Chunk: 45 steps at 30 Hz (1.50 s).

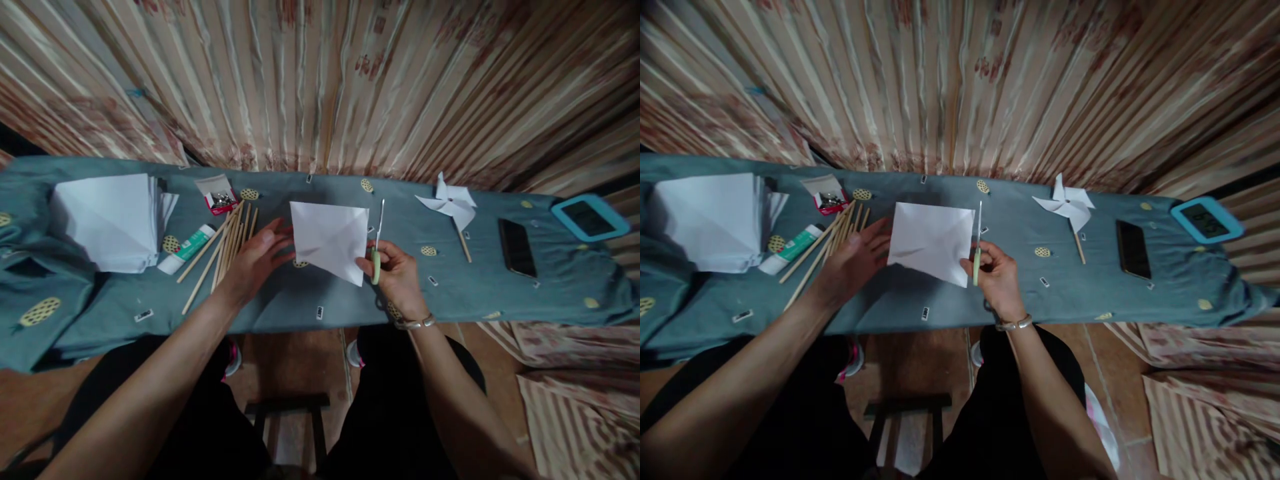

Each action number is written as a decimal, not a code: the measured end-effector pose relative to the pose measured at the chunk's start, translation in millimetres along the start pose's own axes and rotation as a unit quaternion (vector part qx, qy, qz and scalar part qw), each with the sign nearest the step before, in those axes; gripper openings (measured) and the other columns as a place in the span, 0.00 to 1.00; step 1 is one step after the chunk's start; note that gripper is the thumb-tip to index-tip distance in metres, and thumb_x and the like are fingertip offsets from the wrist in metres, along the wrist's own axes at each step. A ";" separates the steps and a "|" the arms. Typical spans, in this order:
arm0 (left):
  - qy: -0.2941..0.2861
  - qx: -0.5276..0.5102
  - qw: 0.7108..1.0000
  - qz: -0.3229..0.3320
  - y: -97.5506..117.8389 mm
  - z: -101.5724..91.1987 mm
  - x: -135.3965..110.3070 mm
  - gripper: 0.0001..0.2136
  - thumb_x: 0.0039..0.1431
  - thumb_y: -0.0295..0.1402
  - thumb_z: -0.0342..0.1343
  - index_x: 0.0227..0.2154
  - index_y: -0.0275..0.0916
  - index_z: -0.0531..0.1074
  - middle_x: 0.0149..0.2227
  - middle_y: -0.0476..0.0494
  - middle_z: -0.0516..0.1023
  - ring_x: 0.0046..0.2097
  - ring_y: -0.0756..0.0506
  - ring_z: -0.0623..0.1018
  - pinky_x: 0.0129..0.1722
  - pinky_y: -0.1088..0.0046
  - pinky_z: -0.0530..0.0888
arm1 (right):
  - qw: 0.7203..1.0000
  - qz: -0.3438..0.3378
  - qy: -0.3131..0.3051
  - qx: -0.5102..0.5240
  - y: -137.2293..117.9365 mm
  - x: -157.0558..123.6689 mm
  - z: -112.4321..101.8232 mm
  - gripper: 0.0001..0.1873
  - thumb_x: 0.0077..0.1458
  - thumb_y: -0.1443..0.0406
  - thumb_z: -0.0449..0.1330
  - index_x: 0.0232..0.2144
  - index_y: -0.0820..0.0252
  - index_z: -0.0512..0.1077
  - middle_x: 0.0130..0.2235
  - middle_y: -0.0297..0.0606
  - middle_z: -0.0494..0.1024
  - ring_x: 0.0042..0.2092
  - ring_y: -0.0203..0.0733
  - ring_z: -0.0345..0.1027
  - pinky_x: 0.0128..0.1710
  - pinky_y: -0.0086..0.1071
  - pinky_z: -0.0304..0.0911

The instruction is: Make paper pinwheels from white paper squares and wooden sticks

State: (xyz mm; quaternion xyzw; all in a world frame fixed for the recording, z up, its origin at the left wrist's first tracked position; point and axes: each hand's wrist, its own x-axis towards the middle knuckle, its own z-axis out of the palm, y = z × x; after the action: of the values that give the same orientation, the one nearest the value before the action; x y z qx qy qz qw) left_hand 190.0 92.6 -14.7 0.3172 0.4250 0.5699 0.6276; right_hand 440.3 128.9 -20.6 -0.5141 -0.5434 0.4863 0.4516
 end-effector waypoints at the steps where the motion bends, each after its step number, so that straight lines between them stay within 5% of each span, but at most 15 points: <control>1: -0.013 0.006 1.000 0.001 -2.9 2.3 -1.6 0.30 0.48 0.51 0.64 0.52 0.42 0.71 0.57 0.38 0.73 0.60 0.34 0.70 0.54 0.56 0.70 | 1.000 0.007 0.008 0.011 0.3 0.5 4.6 0.21 0.35 0.61 0.74 0.33 0.58 0.73 0.19 0.20 0.65 0.22 0.28 0.56 0.26 0.26 0.55; 7: -0.074 0.047 0.996 -0.031 -25.4 26.3 -13.4 0.32 0.39 0.37 0.72 0.51 0.39 0.71 0.53 0.37 0.77 0.56 0.35 0.75 0.57 0.56 0.68 | 0.999 0.015 0.031 0.031 0.7 -4.0 33.3 0.23 0.35 0.59 0.73 0.35 0.58 0.73 0.20 0.22 0.69 0.23 0.30 0.59 0.26 0.26 0.58; 18: 0.117 0.013 0.993 0.019 -36.2 26.5 -2.0 0.13 0.39 0.33 0.70 0.30 0.36 0.78 0.33 0.44 0.83 0.35 0.44 0.79 0.42 0.64 0.75 | 0.995 0.071 -0.051 0.056 -4.0 -13.7 53.8 0.24 0.34 0.56 0.74 0.33 0.56 0.70 0.22 0.25 0.72 0.23 0.32 0.63 0.24 0.26 0.61; 24: 0.163 0.055 0.978 0.118 -16.1 18.8 5.5 0.15 0.40 0.30 0.70 0.35 0.38 0.78 0.37 0.45 0.83 0.40 0.42 0.80 0.45 0.63 0.76 | 0.981 0.065 -0.176 0.049 -8.9 -36.1 53.9 0.23 0.49 0.49 0.67 0.39 0.57 0.72 0.27 0.31 0.74 0.28 0.35 0.66 0.27 0.28 0.60; 30: 0.179 0.052 0.968 0.169 -3.5 3.9 18.0 0.15 0.43 0.31 0.69 0.37 0.40 0.77 0.34 0.47 0.82 0.41 0.43 0.81 0.47 0.63 0.76 | 0.952 0.093 -0.290 0.029 -9.0 -57.4 53.5 0.22 0.53 0.50 0.65 0.42 0.59 0.71 0.30 0.34 0.77 0.30 0.34 0.68 0.31 0.30 0.61; 39: 0.166 0.047 0.965 0.196 -2.9 2.8 21.0 0.19 0.46 0.32 0.68 0.43 0.41 0.76 0.37 0.47 0.82 0.43 0.41 0.81 0.50 0.60 0.75 | 0.938 0.161 -0.307 0.033 -4.0 -65.8 59.6 0.20 0.52 0.51 0.65 0.39 0.60 0.72 0.25 0.31 0.74 0.26 0.33 0.66 0.26 0.27 0.62; 45: 0.179 0.064 0.970 0.152 -7.9 11.1 16.8 0.17 0.44 0.32 0.67 0.41 0.44 0.77 0.41 0.48 0.82 0.44 0.41 0.80 0.49 0.61 0.75 | 0.936 0.170 -0.304 0.053 -7.9 -62.5 62.8 0.20 0.51 0.51 0.66 0.38 0.59 0.72 0.27 0.32 0.76 0.26 0.33 0.68 0.25 0.27 0.65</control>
State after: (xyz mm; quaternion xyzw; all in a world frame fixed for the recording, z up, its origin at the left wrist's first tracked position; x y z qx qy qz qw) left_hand 203.3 108.9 -19.7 0.3100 0.5129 0.6778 0.4260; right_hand 381.1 62.5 -19.7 -0.4015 -0.5325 0.7173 0.2018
